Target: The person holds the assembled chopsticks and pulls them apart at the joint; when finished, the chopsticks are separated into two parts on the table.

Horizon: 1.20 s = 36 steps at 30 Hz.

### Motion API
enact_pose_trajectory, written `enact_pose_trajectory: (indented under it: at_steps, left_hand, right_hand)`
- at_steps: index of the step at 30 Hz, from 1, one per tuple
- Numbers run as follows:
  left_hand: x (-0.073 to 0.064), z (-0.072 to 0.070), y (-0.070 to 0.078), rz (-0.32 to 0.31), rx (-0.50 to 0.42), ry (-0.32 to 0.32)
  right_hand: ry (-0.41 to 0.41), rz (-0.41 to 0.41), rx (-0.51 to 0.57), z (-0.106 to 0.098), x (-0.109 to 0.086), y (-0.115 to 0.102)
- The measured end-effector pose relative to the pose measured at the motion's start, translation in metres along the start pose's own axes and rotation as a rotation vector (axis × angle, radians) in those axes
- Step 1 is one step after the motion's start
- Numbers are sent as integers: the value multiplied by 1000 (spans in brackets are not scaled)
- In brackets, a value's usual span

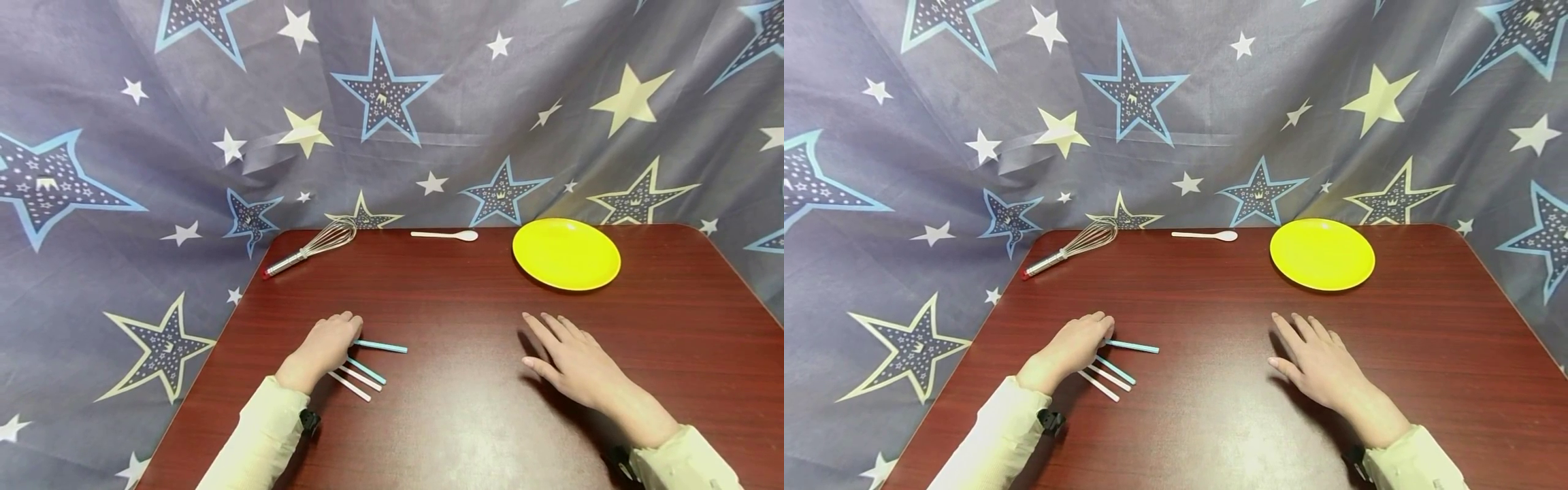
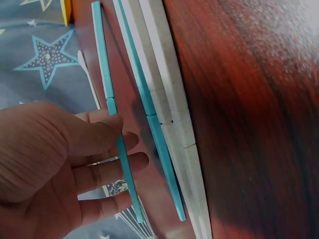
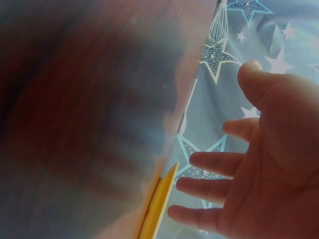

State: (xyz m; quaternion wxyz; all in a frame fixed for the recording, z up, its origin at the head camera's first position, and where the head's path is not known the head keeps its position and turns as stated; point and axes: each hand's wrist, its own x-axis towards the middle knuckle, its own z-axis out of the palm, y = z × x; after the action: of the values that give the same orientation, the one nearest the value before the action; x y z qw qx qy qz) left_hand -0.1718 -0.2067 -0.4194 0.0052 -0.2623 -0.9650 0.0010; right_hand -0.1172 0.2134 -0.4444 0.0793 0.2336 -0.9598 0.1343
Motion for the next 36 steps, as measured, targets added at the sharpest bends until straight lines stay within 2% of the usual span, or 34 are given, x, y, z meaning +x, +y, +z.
enact_pose_trajectory:
  at_steps: [7,14,20,26,36]
  left_hand:
    - [-1,-6,4,58,-79,-1]
    - [4,-8,16,107,-167,47]
    - [8,-7,31,131,-220,91]
    - [14,-1,49,145,-261,84]
    - [25,8,82,180,-283,120]
  right_hand:
    - [19,-7,4,0,0,0]
    - [-9,-4,6,-2,3,-4]
    - [-4,-11,4,-1,3,-6]
    - [10,-38,6,2,4,-7]
    - [115,-118,40,5,9,-14]
